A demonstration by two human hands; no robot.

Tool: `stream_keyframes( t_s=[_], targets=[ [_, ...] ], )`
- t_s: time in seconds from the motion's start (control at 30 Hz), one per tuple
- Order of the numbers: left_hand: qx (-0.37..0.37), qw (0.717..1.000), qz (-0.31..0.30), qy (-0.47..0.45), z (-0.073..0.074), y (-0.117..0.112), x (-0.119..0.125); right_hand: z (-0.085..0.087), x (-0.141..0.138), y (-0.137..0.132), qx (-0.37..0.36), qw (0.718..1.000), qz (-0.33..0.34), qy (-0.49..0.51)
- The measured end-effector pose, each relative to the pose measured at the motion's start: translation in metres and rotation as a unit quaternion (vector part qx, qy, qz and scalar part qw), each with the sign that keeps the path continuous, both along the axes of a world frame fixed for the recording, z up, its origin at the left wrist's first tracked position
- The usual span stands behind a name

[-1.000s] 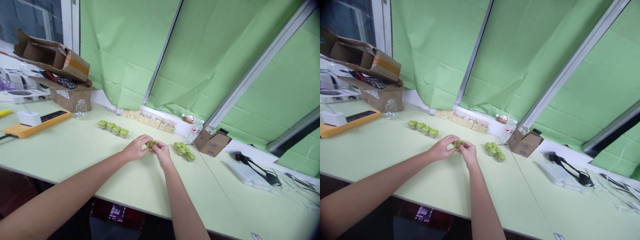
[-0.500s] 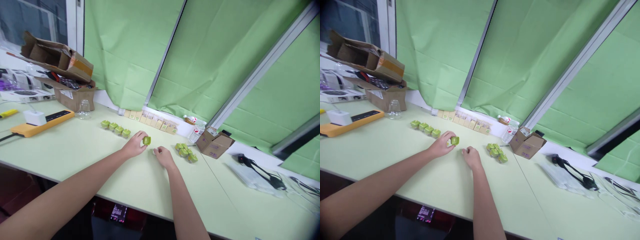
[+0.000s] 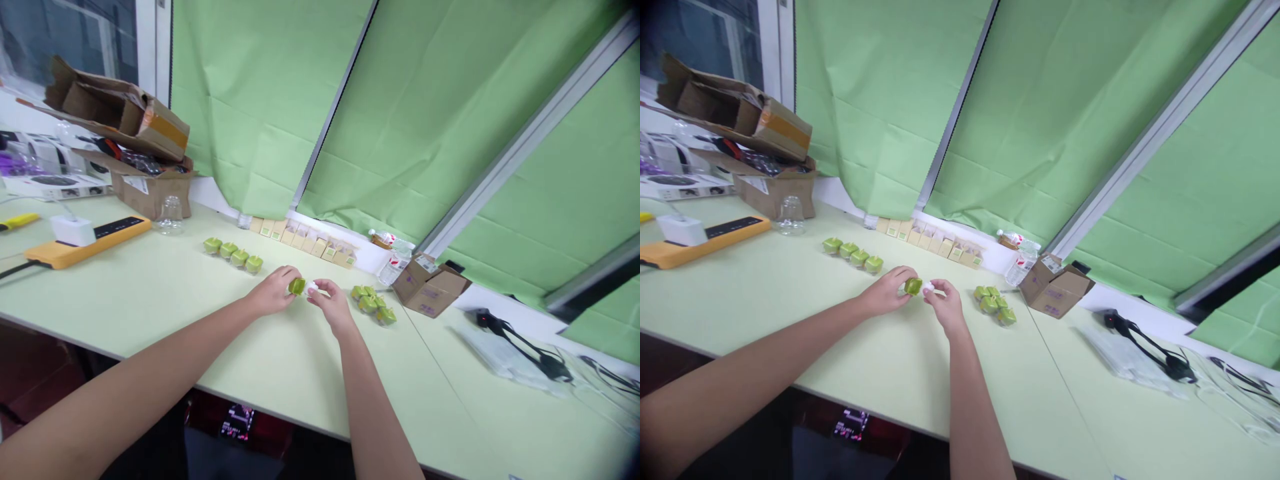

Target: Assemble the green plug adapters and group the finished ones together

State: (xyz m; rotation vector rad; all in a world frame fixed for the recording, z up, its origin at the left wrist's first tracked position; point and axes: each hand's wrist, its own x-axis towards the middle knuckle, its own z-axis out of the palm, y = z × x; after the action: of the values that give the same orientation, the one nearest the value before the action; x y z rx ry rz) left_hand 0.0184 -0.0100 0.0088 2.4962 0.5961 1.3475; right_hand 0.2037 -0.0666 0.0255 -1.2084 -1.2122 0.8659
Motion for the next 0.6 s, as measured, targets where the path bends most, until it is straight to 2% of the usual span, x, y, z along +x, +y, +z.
stream_keyframes(
  t_s=[0.23,0.6],
  targets=[
    [0.015,1.000,0.007,0.016,-0.002,0.000,0.003,0.000,-0.002,-0.001,0.015,1.000,0.017,0.011],
    [0.026,1.000,-0.002,0.008,-0.006,0.001,0.003,-0.008,-0.013,0.000,0.028,0.996,-0.004,-0.080]
  ],
)
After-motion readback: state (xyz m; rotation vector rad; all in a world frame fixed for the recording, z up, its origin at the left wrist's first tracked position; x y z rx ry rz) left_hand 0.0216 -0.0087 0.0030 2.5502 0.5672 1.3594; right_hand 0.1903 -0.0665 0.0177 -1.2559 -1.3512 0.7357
